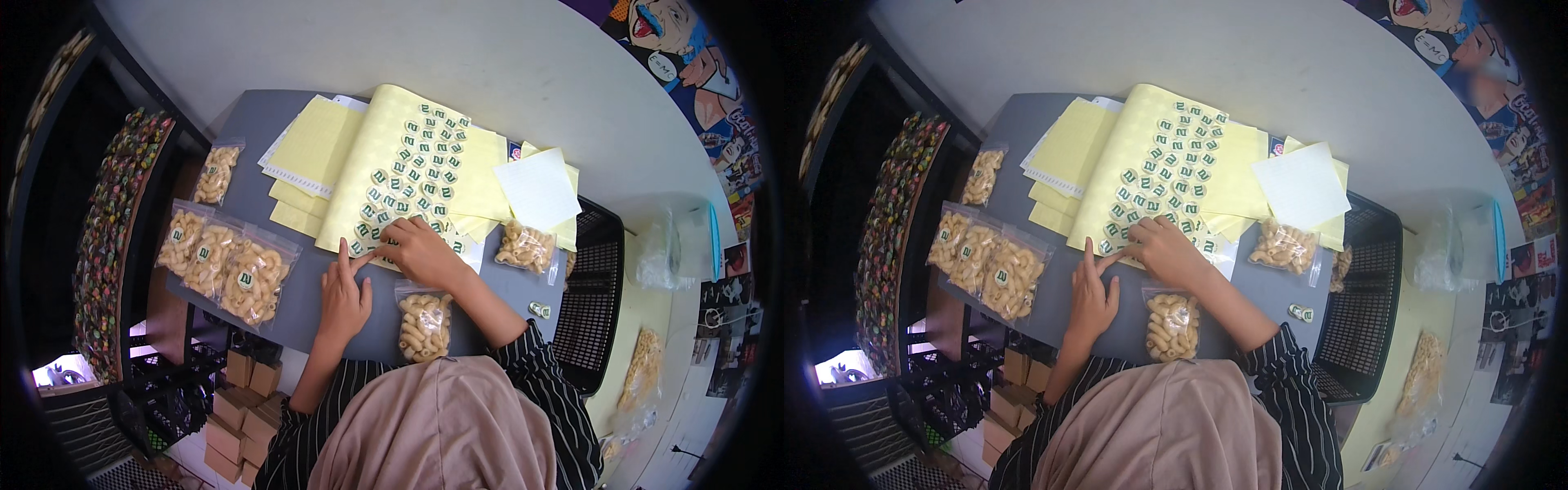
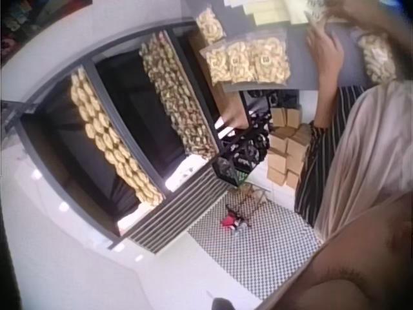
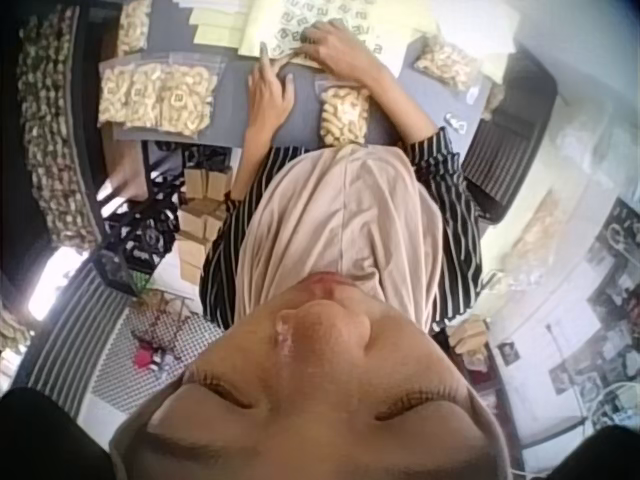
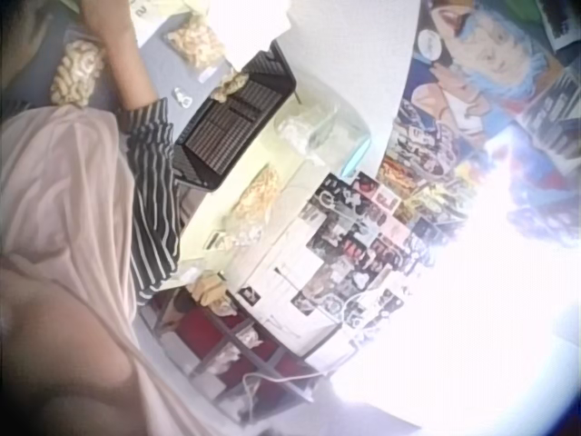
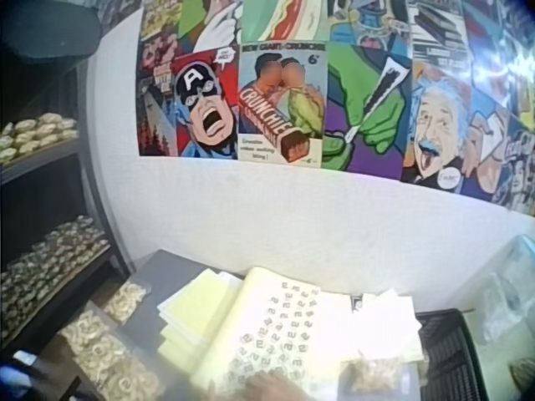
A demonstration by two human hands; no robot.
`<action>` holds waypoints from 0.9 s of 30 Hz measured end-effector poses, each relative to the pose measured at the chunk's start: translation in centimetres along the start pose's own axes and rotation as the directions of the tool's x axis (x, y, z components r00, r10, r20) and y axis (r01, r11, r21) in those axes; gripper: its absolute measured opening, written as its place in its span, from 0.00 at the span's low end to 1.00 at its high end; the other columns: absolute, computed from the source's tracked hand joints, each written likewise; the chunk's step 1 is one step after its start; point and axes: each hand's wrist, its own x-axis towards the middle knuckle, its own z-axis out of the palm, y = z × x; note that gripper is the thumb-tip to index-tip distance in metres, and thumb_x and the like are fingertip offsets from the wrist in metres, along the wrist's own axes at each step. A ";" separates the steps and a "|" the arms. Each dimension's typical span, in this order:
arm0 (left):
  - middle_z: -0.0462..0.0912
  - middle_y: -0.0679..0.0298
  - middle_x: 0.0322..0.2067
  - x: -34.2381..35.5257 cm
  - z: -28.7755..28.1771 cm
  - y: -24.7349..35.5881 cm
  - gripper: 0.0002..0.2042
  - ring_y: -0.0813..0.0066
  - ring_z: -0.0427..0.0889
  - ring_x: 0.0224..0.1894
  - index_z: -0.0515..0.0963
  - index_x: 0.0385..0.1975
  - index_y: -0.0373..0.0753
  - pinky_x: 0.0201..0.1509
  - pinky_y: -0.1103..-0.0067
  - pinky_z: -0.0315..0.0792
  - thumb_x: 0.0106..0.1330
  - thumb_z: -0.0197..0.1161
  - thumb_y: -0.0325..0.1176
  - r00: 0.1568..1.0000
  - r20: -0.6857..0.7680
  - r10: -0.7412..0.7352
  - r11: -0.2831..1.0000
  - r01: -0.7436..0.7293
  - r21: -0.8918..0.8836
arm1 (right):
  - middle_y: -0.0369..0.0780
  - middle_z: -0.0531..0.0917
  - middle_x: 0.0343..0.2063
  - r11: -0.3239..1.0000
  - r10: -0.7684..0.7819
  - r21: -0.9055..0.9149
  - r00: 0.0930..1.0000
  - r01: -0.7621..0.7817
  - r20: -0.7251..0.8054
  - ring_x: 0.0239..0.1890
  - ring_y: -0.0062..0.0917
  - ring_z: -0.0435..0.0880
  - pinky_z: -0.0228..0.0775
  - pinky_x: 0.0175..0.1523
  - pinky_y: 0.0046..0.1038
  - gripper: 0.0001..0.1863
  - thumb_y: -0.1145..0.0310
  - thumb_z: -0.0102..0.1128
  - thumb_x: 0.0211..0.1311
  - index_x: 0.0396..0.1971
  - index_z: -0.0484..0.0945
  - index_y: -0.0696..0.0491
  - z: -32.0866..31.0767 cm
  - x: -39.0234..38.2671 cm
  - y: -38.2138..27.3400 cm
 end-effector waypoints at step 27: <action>0.74 0.75 0.48 0.1 -0.8 0.3 0.39 0.68 0.68 0.40 0.39 0.61 0.29 0.43 0.74 0.58 0.55 0.56 0.32 0.997 0.076 -0.023 0.993 0.015 0.116 | 0.35 0.73 0.30 0.995 -0.083 0.038 0.989 0.088 -0.124 0.39 0.25 0.72 0.63 0.42 0.25 0.09 0.72 0.54 0.39 0.25 0.76 0.54 -0.8 -2.5 0.5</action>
